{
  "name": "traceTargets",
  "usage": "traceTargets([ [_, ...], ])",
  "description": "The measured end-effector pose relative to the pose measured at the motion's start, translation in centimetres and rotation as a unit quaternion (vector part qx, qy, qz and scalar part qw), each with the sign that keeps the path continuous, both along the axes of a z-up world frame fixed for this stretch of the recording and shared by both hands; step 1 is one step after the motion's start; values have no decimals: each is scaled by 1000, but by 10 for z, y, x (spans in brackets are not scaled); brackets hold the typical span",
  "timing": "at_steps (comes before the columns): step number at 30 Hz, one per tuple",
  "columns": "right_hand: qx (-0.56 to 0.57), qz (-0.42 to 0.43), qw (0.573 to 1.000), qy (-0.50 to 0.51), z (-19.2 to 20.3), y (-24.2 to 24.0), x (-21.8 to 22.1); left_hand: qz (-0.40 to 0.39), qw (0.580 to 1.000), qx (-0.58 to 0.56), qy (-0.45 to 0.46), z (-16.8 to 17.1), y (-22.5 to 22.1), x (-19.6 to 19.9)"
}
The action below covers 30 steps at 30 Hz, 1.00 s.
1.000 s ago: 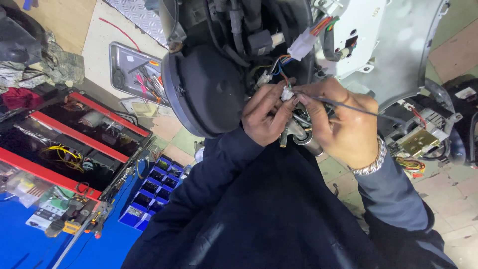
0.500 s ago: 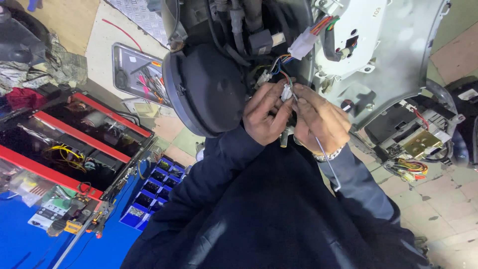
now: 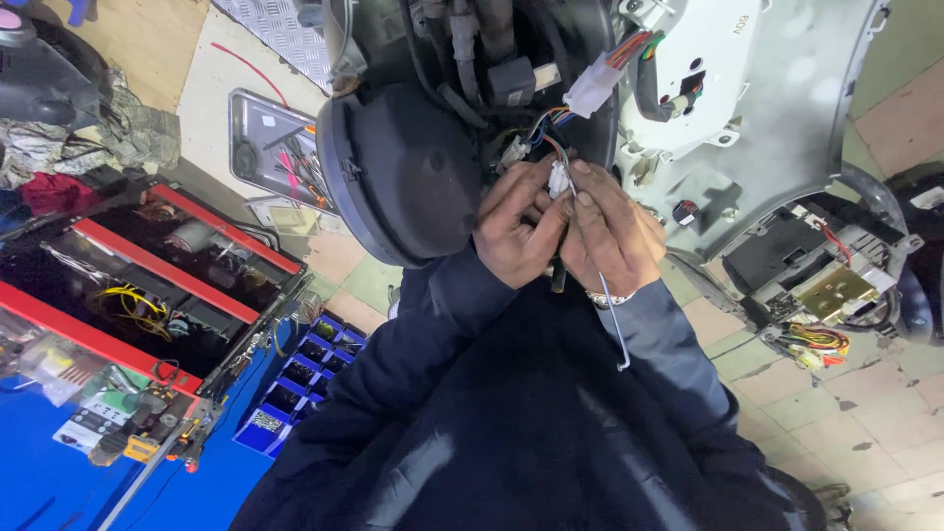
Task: Disconnecting electrical wiring harnesses and connectors from the front of a motorcycle using a screwdriver to release tabs.
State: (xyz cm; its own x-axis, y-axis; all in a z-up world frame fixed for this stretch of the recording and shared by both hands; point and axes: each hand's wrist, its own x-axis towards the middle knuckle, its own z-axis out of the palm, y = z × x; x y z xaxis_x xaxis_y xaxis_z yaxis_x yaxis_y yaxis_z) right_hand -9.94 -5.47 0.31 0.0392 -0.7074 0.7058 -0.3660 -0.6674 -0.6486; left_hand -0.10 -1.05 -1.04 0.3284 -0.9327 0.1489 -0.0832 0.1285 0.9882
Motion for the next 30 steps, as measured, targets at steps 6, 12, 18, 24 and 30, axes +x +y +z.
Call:
traceTargets([
  [6,157,-179,960,150,-20,27,0,6,999,17,34,-4,7,-2],
  [12,288,58,942,-162,25,-3,-20,43,989,92,112,7,0,-12],
  [18,280,24,957,-78,41,2,-60,53,991,112,47,8,-6,1],
  [24,260,77,962,-40,53,-13,-23,93,994,25,-56,34,-23,-7],
  [30,242,108,964,-37,44,-13,-14,132,989,17,-58,19,-18,-12],
])
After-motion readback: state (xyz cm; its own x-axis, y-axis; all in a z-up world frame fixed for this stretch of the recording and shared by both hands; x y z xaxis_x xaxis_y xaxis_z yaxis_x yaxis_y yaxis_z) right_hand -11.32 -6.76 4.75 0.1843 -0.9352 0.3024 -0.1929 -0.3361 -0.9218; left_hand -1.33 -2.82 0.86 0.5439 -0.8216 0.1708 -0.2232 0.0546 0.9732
